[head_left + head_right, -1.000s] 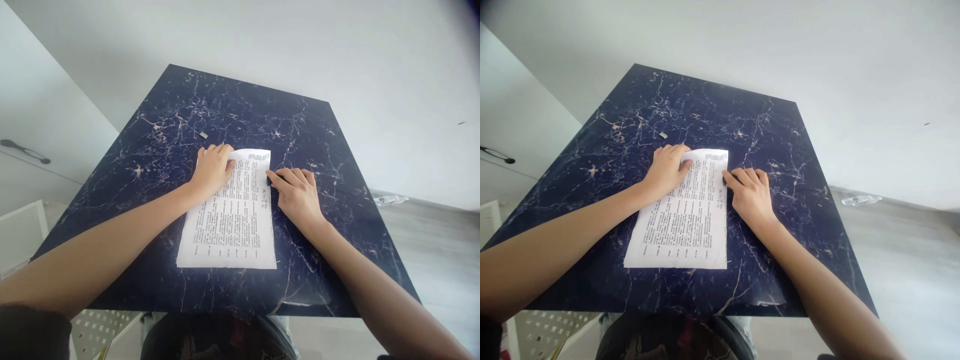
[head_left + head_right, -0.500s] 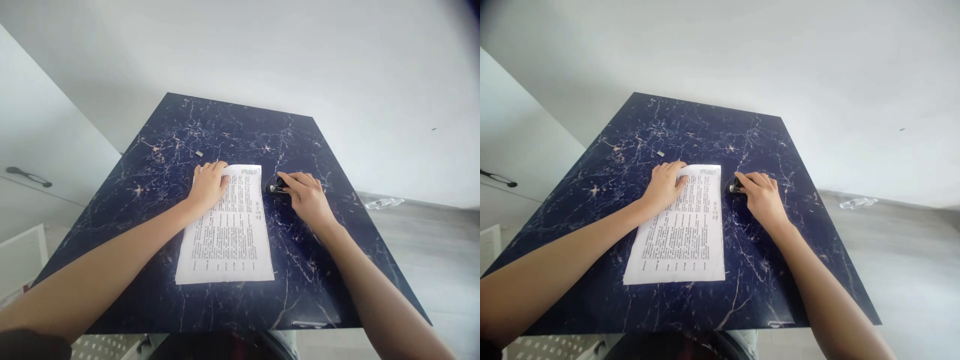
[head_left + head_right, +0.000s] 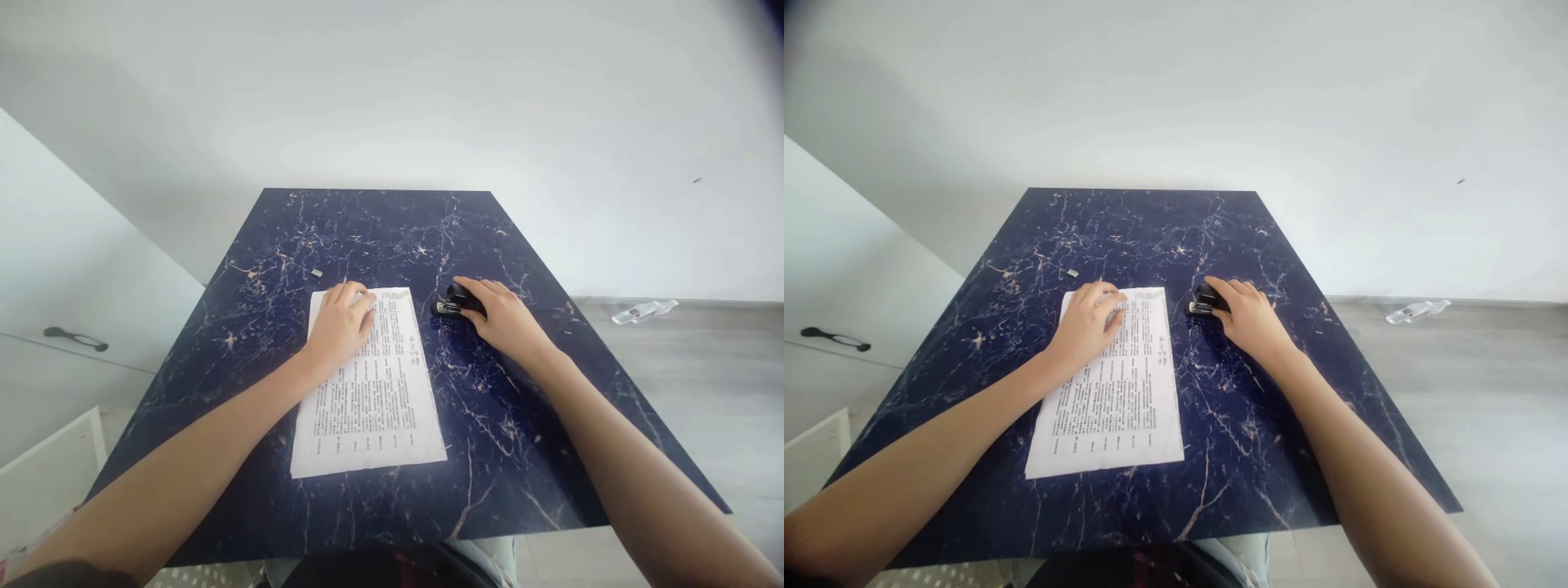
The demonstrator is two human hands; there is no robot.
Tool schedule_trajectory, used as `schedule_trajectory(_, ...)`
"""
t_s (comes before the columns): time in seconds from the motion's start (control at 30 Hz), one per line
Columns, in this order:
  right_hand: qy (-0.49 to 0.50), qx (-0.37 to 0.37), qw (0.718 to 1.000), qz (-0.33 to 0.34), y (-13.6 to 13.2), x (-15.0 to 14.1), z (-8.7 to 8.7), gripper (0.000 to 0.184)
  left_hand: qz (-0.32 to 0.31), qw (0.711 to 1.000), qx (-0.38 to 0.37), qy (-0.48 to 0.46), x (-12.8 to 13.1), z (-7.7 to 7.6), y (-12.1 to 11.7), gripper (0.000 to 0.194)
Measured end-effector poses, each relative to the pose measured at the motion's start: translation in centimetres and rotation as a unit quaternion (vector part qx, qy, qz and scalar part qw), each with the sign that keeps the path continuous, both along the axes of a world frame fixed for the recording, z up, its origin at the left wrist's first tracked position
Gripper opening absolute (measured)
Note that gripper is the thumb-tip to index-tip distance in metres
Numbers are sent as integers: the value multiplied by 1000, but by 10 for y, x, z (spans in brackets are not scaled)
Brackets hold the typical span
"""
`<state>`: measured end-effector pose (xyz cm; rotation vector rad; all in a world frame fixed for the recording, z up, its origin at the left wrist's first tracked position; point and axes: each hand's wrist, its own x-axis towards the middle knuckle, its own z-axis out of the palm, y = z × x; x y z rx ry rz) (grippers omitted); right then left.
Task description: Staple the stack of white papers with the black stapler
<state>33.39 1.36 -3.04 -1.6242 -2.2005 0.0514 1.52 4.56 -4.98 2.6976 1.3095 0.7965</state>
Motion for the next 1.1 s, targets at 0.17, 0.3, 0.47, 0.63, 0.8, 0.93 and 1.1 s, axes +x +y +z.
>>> schedule_trajectory(0.17,3,-15,1000,-15,1,2,-2,54,-93,994,-33,43,3,0,-4,26)
schedule_trajectory(0.3,8,-17,999,-39,0,5,-1,60,-85,994,-15,66,1,2,-3,33)
schedule_trajectory(0.47,14,-34,998,-51,-1,7,4,53,-129,989,-26,69,0,1,-3,32)
schedule_trajectory(0.63,25,-39,994,-97,0,10,6,34,-143,988,-26,43,2,2,-5,33)
schedule_trajectory(0.8,12,-18,991,-135,1,15,3,22,-172,984,-20,34,0,0,-3,29)
schedule_trajectory(0.93,45,29,987,-154,1,12,-1,22,-194,980,-26,37,-3,0,0,31)
schedule_trajectory(1.1,141,78,980,-115,-1,-11,-7,30,-175,982,-32,60,-2,1,0,38)
